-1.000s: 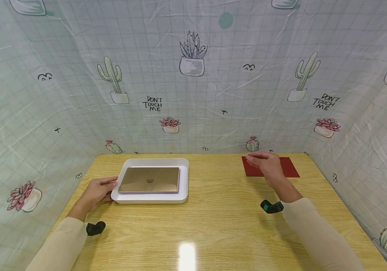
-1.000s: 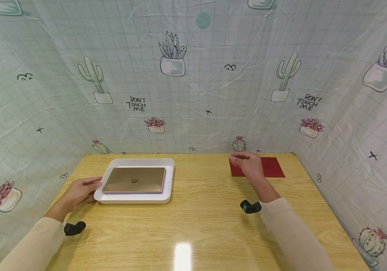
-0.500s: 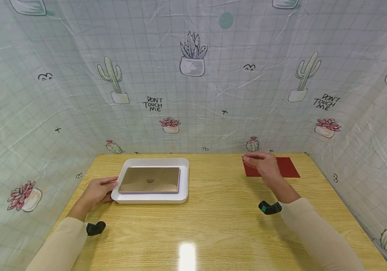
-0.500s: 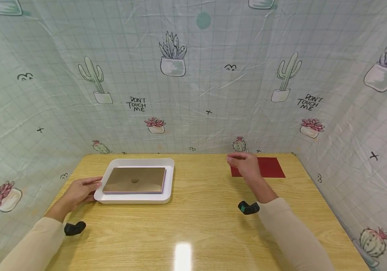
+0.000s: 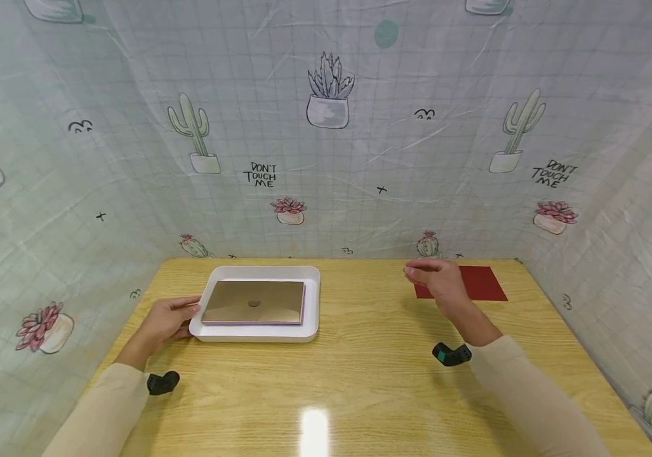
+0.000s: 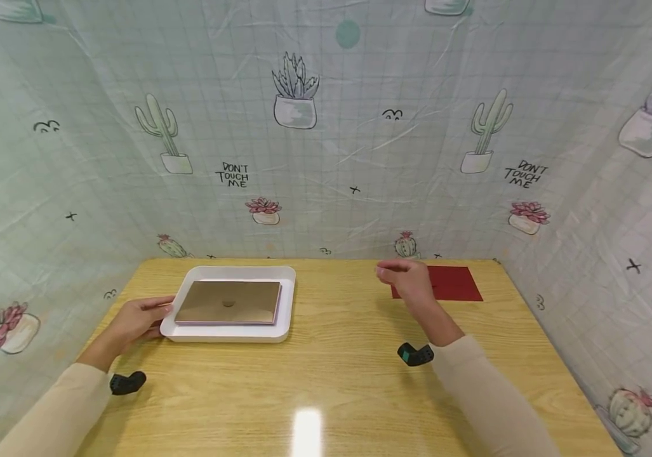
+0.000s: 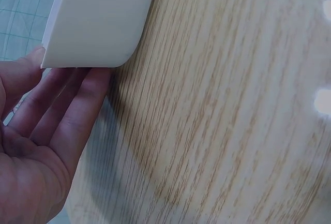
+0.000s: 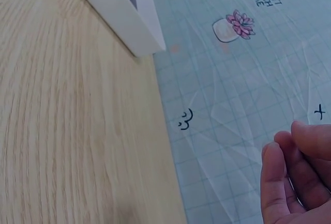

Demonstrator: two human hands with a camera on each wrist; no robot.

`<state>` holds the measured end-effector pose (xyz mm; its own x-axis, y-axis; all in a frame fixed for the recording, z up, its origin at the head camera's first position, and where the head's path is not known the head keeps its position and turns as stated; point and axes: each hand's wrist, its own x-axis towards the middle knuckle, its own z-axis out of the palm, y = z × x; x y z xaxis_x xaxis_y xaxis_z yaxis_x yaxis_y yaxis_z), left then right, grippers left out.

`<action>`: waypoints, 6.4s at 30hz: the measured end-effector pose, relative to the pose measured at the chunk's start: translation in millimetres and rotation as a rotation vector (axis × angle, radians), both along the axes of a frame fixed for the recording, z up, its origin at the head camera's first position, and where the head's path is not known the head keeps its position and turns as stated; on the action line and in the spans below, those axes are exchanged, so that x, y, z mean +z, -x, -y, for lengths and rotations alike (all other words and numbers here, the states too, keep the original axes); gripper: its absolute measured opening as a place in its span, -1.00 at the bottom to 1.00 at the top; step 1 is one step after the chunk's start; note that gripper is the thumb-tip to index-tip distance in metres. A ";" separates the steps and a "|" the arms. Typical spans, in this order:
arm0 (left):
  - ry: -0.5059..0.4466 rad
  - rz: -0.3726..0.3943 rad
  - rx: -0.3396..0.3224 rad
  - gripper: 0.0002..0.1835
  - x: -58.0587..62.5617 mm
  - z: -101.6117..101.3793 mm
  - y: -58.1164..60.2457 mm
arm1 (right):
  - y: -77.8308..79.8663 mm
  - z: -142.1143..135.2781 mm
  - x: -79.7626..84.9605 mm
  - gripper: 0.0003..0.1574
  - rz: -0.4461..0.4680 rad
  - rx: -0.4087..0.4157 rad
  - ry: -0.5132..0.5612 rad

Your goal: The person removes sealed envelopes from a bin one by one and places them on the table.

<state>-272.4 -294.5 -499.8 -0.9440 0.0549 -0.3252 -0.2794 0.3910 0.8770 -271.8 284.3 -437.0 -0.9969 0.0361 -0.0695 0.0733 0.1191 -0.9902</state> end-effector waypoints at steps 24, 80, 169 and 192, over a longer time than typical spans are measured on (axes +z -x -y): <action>0.014 -0.003 0.001 -0.41 3.3 -2.7 -0.4 | -3.7 24.9 -3.7 -0.55 -0.011 0.031 -0.086; 0.015 0.002 0.006 -0.40 2.6 -1.6 4.2 | -12.0 66.1 -10.0 -0.59 -0.002 0.160 -0.061; 0.013 0.017 0.002 -0.40 5.8 -3.0 1.3 | -11.6 168.3 -27.8 -0.68 0.036 0.256 -0.024; 0.037 0.011 0.002 -0.42 4.5 -2.3 1.9 | -4.8 211.3 -43.2 -0.52 0.174 0.170 0.161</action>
